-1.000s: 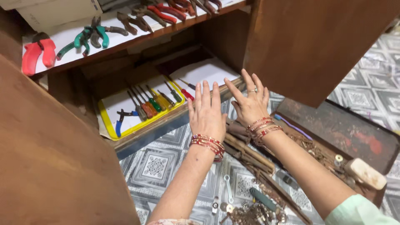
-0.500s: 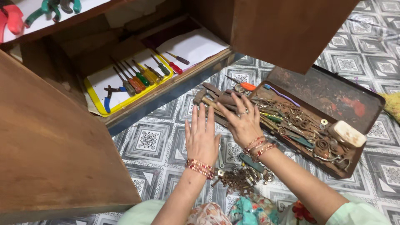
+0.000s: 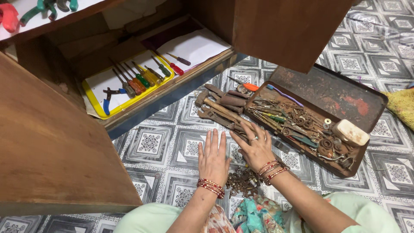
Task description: The person sits on the floor and organizes a collection of hand tools. They pick up pliers and other tools from a pile on the floor and place them one by one onto a shelf inside a wooden cabinet.
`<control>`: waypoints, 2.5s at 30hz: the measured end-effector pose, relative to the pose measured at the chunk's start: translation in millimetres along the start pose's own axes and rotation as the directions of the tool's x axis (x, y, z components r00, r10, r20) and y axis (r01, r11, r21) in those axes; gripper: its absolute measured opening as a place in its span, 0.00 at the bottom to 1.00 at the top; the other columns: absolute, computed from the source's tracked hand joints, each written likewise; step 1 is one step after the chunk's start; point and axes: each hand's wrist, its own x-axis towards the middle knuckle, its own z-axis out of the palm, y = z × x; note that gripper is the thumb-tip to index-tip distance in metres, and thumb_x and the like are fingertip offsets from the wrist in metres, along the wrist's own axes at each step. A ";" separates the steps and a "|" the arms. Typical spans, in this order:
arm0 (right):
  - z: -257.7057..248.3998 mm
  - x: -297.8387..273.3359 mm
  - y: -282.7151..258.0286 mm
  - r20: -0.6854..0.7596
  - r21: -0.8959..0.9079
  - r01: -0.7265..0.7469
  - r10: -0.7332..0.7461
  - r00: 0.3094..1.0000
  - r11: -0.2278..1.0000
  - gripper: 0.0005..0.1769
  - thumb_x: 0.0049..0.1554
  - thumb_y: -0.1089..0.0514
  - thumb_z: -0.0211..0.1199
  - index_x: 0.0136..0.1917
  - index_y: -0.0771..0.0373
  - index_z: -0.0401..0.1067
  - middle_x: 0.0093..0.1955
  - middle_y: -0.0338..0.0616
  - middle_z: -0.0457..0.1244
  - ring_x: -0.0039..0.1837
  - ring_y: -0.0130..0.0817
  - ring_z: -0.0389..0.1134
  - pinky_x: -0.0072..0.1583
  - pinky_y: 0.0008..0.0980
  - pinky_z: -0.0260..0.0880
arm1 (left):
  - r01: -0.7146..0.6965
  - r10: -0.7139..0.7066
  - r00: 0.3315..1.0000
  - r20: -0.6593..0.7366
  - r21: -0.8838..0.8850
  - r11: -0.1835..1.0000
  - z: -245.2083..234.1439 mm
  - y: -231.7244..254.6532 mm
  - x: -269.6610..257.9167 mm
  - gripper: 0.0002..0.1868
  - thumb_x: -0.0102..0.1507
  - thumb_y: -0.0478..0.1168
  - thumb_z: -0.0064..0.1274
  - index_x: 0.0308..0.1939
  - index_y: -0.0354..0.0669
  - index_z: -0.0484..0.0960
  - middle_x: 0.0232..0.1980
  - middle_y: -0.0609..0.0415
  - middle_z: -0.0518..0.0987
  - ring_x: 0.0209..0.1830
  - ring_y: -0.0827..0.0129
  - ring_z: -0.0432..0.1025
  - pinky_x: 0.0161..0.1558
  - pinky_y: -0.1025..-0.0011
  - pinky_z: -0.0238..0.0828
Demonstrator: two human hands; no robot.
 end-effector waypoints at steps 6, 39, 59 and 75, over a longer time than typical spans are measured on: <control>21.6 -6.2 9.6 -0.057 -0.004 0.036 -0.036 0.998 0.999 0.41 0.50 0.52 0.67 0.75 0.31 0.58 0.81 0.41 0.47 0.81 0.50 0.44 0.74 0.66 0.42 | 0.014 -0.014 1.000 0.020 0.021 1.000 13.5 -5.8 1.2 0.48 0.58 0.44 0.62 0.77 0.45 0.52 0.82 0.44 0.46 0.82 0.54 0.37 0.76 0.46 0.33; 67.2 14.0 44.7 0.101 -0.185 -0.229 0.251 0.963 0.956 0.35 0.55 0.41 0.61 0.75 0.33 0.58 0.84 0.37 0.41 0.82 0.52 0.40 0.71 0.76 0.40 | 0.151 -0.163 0.974 0.157 0.086 0.985 34.6 -19.6 18.7 0.46 0.61 0.57 0.56 0.77 0.54 0.52 0.83 0.46 0.38 0.82 0.54 0.28 0.73 0.39 0.23; 67.4 15.2 54.6 -0.057 -0.121 -0.282 0.277 0.959 0.952 0.22 0.48 0.48 0.70 0.58 0.43 0.78 0.82 0.41 0.47 0.83 0.51 0.41 0.73 0.73 0.38 | 0.138 -0.146 0.983 0.109 0.075 0.988 36.1 -22.1 18.7 0.46 0.60 0.57 0.57 0.77 0.51 0.54 0.82 0.44 0.40 0.82 0.52 0.30 0.74 0.39 0.24; 74.8 23.9 59.8 -0.071 -0.100 -0.338 0.332 0.941 0.936 0.18 0.46 0.49 0.72 0.51 0.48 0.81 0.81 0.40 0.50 0.83 0.47 0.43 0.75 0.70 0.38 | 0.161 -0.170 0.973 0.158 0.065 0.985 37.9 -23.6 22.8 0.47 0.60 0.57 0.56 0.78 0.52 0.51 0.83 0.45 0.36 0.83 0.54 0.28 0.74 0.41 0.22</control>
